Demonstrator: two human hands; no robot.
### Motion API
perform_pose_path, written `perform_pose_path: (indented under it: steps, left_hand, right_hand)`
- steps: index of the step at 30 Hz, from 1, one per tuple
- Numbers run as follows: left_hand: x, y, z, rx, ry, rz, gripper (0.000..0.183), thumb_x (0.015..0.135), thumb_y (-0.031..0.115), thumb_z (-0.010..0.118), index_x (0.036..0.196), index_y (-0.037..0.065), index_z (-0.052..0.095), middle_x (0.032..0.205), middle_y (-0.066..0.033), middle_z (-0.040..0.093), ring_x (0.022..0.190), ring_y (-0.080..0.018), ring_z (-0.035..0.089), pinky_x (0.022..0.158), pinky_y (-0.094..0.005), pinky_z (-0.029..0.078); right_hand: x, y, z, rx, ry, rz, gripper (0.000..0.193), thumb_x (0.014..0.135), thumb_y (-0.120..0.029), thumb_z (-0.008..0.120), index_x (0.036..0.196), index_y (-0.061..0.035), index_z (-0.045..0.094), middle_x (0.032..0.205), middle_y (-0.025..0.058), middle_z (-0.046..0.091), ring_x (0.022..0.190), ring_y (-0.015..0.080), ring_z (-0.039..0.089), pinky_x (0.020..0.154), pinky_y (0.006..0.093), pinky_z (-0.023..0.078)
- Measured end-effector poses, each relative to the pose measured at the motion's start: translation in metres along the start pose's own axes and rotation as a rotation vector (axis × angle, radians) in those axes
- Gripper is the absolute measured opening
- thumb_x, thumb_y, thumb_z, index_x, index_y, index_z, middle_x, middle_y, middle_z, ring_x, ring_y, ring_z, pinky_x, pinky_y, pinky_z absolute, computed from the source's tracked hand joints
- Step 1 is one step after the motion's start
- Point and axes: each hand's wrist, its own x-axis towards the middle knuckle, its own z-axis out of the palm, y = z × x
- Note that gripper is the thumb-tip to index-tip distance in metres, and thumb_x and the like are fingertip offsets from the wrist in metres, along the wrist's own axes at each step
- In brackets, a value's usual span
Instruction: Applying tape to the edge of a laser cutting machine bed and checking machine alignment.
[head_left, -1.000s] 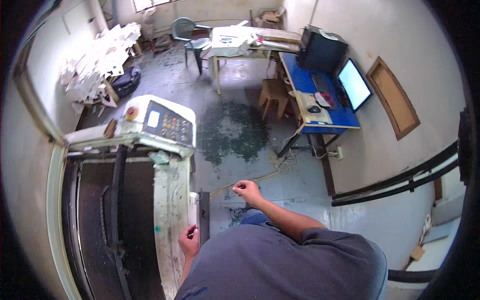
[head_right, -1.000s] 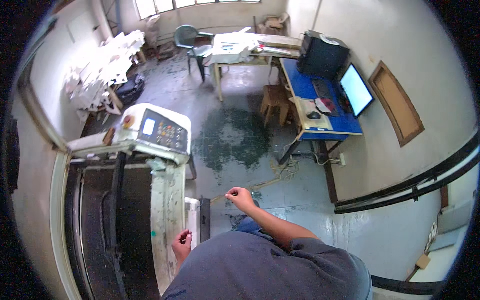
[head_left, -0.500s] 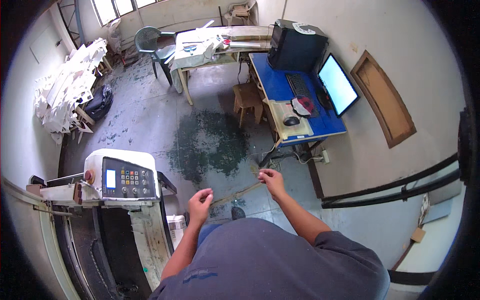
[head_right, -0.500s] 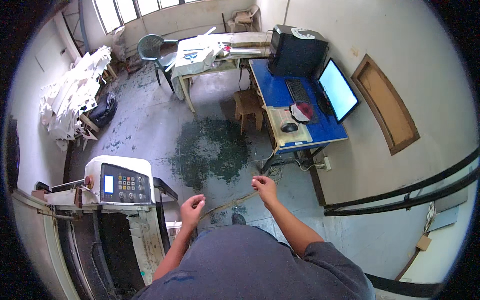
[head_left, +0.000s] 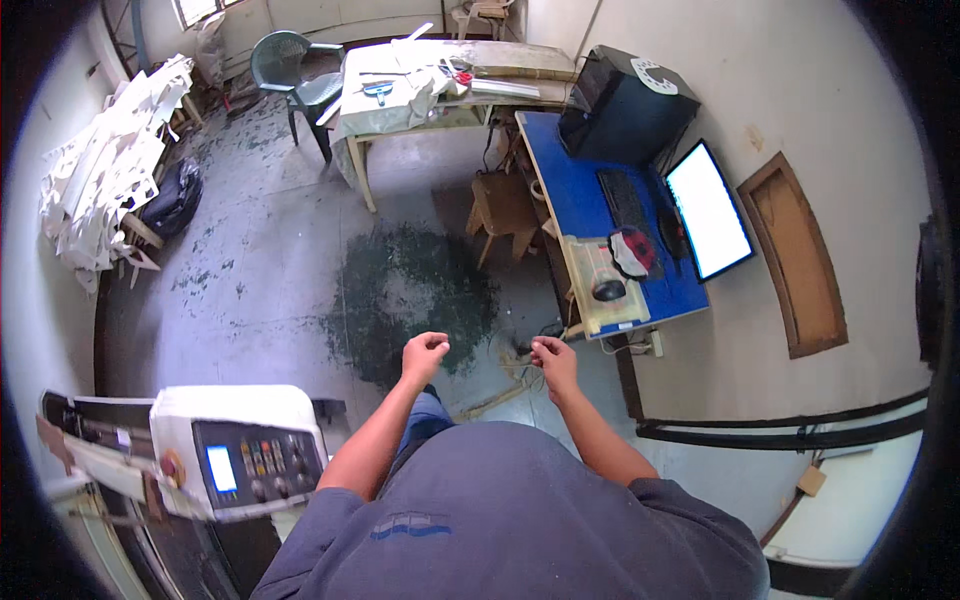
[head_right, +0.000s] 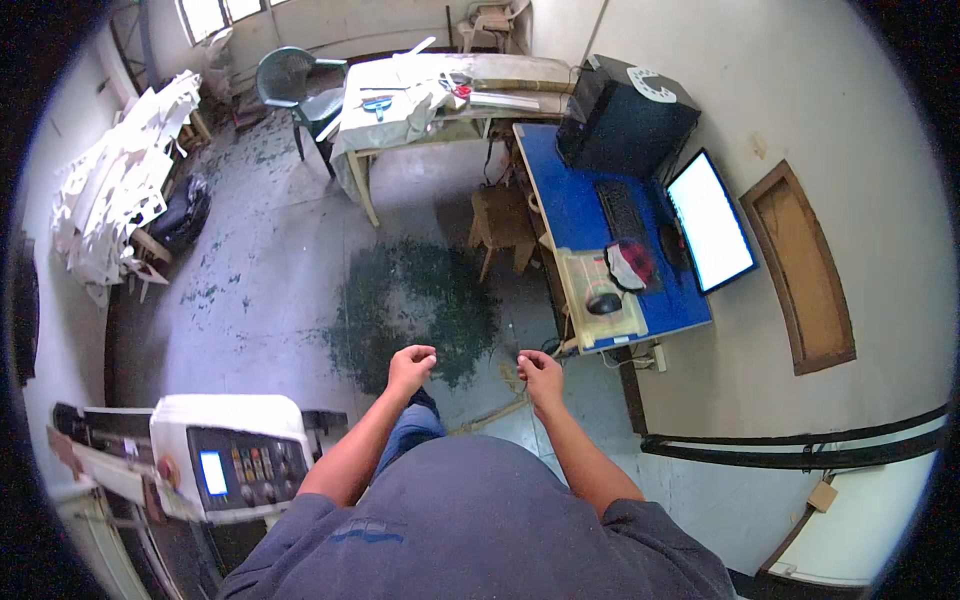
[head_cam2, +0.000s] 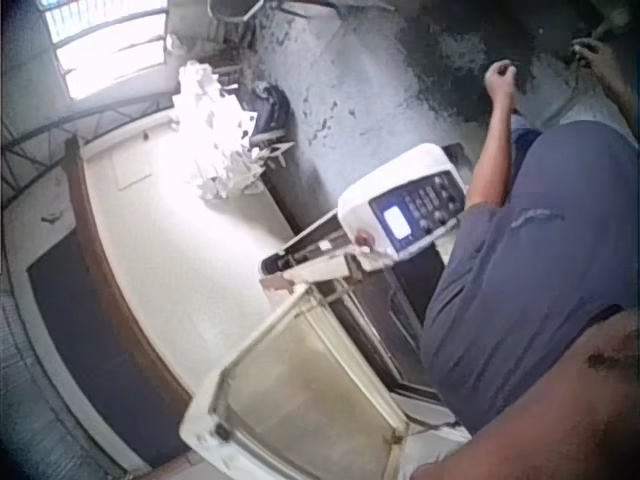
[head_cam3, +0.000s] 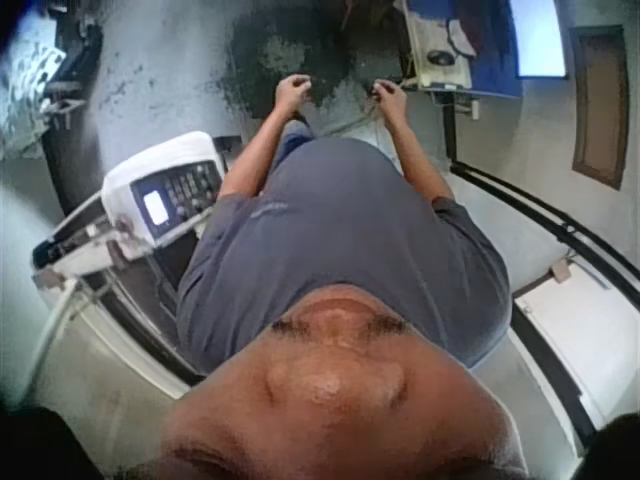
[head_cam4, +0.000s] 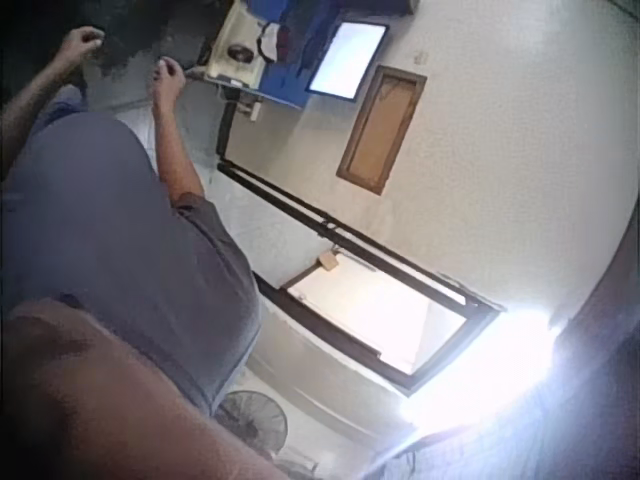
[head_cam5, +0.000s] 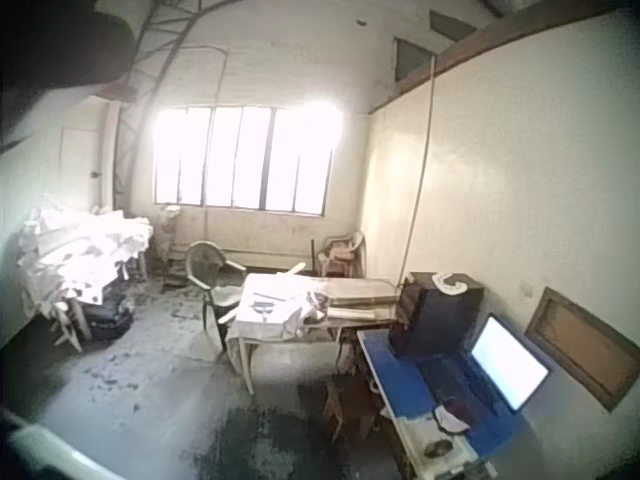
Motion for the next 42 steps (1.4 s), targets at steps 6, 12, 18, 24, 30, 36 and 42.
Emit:
perform_pose_path:
  steps: [6,12,18,24,30,36,42]
  left_hand:
    - [0.148,0.050,-0.040,0.171,0.037,0.050,0.032,0.088,0.018,0.078,0.117,0.005,0.080,0.107,-0.0116,0.082,0.099,-0.0227,0.078,0.091,-0.0355,0.060]
    - [0.228,0.136,-0.077,0.132,-0.160,0.154,0.032,0.088,0.019,0.079,0.117,0.004,0.080,0.106,-0.0110,0.082,0.099,-0.0206,0.077,0.092,-0.0342,0.059]
    - [0.300,0.182,-0.122,0.018,-0.221,0.227,0.029,0.095,0.011,0.077,0.121,-0.001,0.076,0.107,-0.0057,0.079,0.096,-0.0129,0.073,0.085,-0.0308,0.059]
    - [0.393,0.211,-0.174,0.042,-0.168,0.205,0.031,0.092,0.014,0.080,0.121,0.002,0.078,0.107,-0.0076,0.080,0.097,-0.0144,0.075,0.091,-0.0313,0.059]
    - [0.472,0.236,-0.219,0.034,-0.222,0.027,0.031,0.093,0.012,0.079,0.122,0.002,0.077,0.112,-0.0084,0.081,0.103,-0.0157,0.075,0.094,-0.0318,0.059]
    - [0.536,0.250,-0.233,0.111,-0.364,0.083,0.030,0.096,0.009,0.077,0.125,0.000,0.075,0.113,-0.0084,0.079,0.102,-0.0152,0.074,0.091,-0.0306,0.058]
    - [0.581,0.269,-0.253,0.271,-0.687,0.164,0.029,0.099,0.008,0.075,0.126,-0.002,0.073,0.114,-0.0088,0.079,0.104,-0.0150,0.073,0.093,-0.0299,0.057]
  right_hand:
    - [0.081,-0.030,0.069,0.119,0.178,0.135,0.018,0.100,-0.008,0.072,0.116,-0.0010,0.074,0.097,0.0042,0.073,0.082,0.0130,0.068,0.070,0.0272,0.056]
    - [0.145,-0.080,0.142,0.078,0.223,0.060,0.019,0.098,-0.006,0.074,0.117,-0.0022,0.073,0.096,0.0032,0.073,0.082,0.0120,0.068,0.070,0.0267,0.056]
    - [0.226,-0.131,0.209,0.020,0.187,0.031,0.022,0.096,-0.007,0.076,0.117,-0.0018,0.074,0.098,0.0037,0.074,0.084,0.0120,0.069,0.073,0.0274,0.056]
    - [0.344,-0.159,0.282,0.021,0.112,0.015,0.020,0.096,-0.008,0.077,0.115,-0.0029,0.076,0.103,0.0041,0.076,0.089,0.0127,0.070,0.076,0.0284,0.057]
    - [0.438,-0.197,0.357,0.028,0.021,0.116,0.021,0.097,-0.009,0.076,0.117,-0.0026,0.076,0.103,0.0039,0.076,0.090,0.0126,0.070,0.078,0.0289,0.057]
    - [0.471,-0.215,0.417,-0.011,0.030,-0.020,0.021,0.097,-0.008,0.076,0.117,-0.0019,0.075,0.100,0.0034,0.075,0.090,0.0117,0.069,0.079,0.0269,0.057]
    - [0.445,-0.186,0.484,0.101,0.279,0.032,0.021,0.096,-0.006,0.076,0.116,-0.0016,0.076,0.098,0.0029,0.075,0.087,0.0112,0.070,0.078,0.0273,0.057]
